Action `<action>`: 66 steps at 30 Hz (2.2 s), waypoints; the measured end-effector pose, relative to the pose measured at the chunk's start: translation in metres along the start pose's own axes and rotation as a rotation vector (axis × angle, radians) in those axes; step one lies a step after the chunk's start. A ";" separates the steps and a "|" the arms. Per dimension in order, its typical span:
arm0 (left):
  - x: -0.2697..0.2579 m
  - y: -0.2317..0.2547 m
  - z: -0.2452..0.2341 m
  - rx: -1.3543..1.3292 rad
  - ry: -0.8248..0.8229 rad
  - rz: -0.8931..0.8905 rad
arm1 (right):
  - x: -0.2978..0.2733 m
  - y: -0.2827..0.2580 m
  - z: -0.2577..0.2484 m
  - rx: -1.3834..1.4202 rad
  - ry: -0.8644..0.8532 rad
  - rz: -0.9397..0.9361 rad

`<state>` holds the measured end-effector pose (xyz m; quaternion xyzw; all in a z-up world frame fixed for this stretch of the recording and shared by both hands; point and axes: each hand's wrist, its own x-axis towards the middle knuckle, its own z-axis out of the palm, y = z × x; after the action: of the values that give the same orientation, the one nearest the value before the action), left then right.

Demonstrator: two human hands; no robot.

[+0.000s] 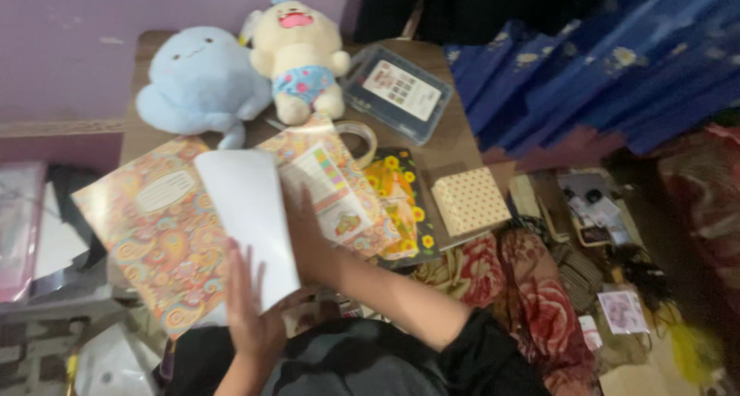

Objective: The person opens a patterned notebook and smooths the pages. They then fold a white sheet of paper and place it inside the notebook. Using scissors, they cut a piece of clear tape and apply it to the spine of the notebook to secure the pages.

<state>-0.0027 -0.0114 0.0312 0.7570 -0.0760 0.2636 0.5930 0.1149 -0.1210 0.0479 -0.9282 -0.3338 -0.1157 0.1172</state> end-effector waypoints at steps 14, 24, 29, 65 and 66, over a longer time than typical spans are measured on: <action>0.000 -0.009 -0.015 0.279 0.131 0.216 | -0.154 0.101 -0.127 -0.128 0.373 0.897; -0.005 -0.018 -0.020 0.332 0.189 0.215 | -0.192 0.136 -0.085 -0.043 0.463 0.974; -0.018 -0.025 -0.017 0.072 0.305 -0.004 | -0.192 0.144 -0.089 -0.091 0.514 0.887; -0.030 -0.051 -0.072 -0.637 0.569 -0.516 | 0.007 0.048 -0.015 0.599 -0.109 -0.208; -0.030 -0.050 -0.072 -0.650 0.572 -0.513 | 0.007 0.048 -0.015 0.583 -0.118 -0.200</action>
<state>-0.0288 0.0649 -0.0153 0.4250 0.1999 0.2687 0.8409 0.1494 -0.1569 0.0574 -0.8231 -0.4488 0.0282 0.3467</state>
